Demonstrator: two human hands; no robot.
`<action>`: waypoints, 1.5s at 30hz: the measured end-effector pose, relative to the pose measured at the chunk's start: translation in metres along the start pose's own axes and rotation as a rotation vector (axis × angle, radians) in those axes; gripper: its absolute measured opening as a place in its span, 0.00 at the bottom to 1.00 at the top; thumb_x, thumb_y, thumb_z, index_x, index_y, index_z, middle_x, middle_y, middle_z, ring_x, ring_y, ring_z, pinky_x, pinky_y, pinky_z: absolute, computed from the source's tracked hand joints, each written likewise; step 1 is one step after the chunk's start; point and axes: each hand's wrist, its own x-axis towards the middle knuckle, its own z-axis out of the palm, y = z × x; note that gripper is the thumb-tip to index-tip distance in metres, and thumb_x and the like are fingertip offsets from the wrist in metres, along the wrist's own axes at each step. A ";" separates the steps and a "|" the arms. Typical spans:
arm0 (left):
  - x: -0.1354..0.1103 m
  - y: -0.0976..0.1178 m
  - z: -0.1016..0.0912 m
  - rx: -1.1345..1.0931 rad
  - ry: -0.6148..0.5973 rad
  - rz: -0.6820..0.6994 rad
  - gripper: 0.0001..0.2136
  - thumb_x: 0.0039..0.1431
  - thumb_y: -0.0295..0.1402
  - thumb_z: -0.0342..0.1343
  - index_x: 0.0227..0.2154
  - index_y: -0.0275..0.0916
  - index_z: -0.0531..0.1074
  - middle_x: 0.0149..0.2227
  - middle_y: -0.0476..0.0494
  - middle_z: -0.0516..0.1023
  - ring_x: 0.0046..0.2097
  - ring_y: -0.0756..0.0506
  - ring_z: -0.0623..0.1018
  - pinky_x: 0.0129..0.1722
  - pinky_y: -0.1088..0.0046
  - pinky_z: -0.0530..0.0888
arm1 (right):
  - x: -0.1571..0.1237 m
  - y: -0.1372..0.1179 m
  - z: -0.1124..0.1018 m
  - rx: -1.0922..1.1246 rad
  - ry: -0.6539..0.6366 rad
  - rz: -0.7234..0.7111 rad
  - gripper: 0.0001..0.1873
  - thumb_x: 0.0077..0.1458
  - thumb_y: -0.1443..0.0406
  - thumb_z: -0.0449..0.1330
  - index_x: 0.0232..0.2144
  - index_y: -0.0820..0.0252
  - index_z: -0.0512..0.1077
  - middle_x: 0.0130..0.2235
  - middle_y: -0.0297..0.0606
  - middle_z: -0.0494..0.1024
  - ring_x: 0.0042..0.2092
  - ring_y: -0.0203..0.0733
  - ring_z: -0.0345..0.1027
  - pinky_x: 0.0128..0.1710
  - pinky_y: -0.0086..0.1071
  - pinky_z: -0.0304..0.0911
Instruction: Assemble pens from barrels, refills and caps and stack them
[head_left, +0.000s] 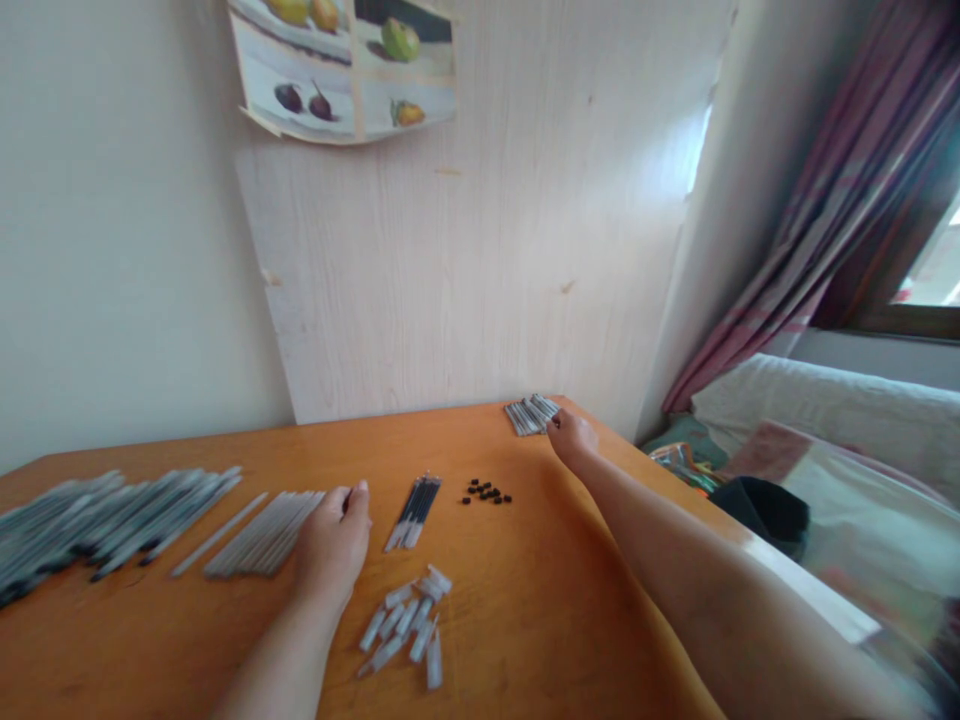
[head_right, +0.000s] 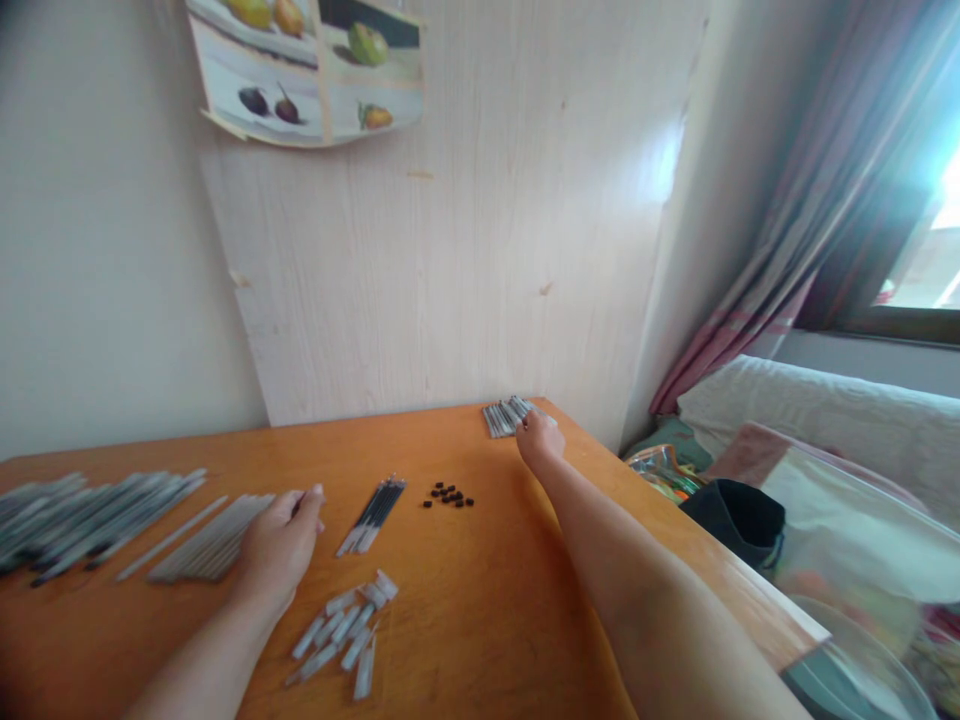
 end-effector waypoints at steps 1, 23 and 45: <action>0.000 0.000 0.000 0.003 -0.002 -0.007 0.19 0.59 0.49 0.44 0.21 0.42 0.65 0.19 0.48 0.71 0.24 0.45 0.70 0.26 0.71 0.59 | 0.001 -0.001 0.002 -0.008 -0.002 -0.003 0.17 0.58 0.57 0.50 0.39 0.57 0.75 0.41 0.45 0.78 0.42 0.45 0.70 0.36 0.32 0.59; -0.002 0.005 -0.001 0.014 -0.009 -0.039 0.19 0.60 0.48 0.46 0.20 0.41 0.65 0.18 0.50 0.69 0.24 0.47 0.69 0.26 0.71 0.60 | 0.017 -0.007 0.022 -0.128 -0.053 -0.020 0.19 0.61 0.57 0.47 0.44 0.56 0.74 0.47 0.47 0.76 0.48 0.48 0.69 0.42 0.36 0.60; -0.002 0.003 -0.001 0.018 -0.024 -0.039 0.19 0.59 0.49 0.45 0.22 0.41 0.66 0.19 0.50 0.71 0.24 0.47 0.70 0.26 0.72 0.59 | 0.016 -0.002 0.024 -0.071 -0.063 -0.018 0.21 0.61 0.55 0.47 0.48 0.52 0.72 0.48 0.44 0.75 0.50 0.48 0.68 0.46 0.38 0.61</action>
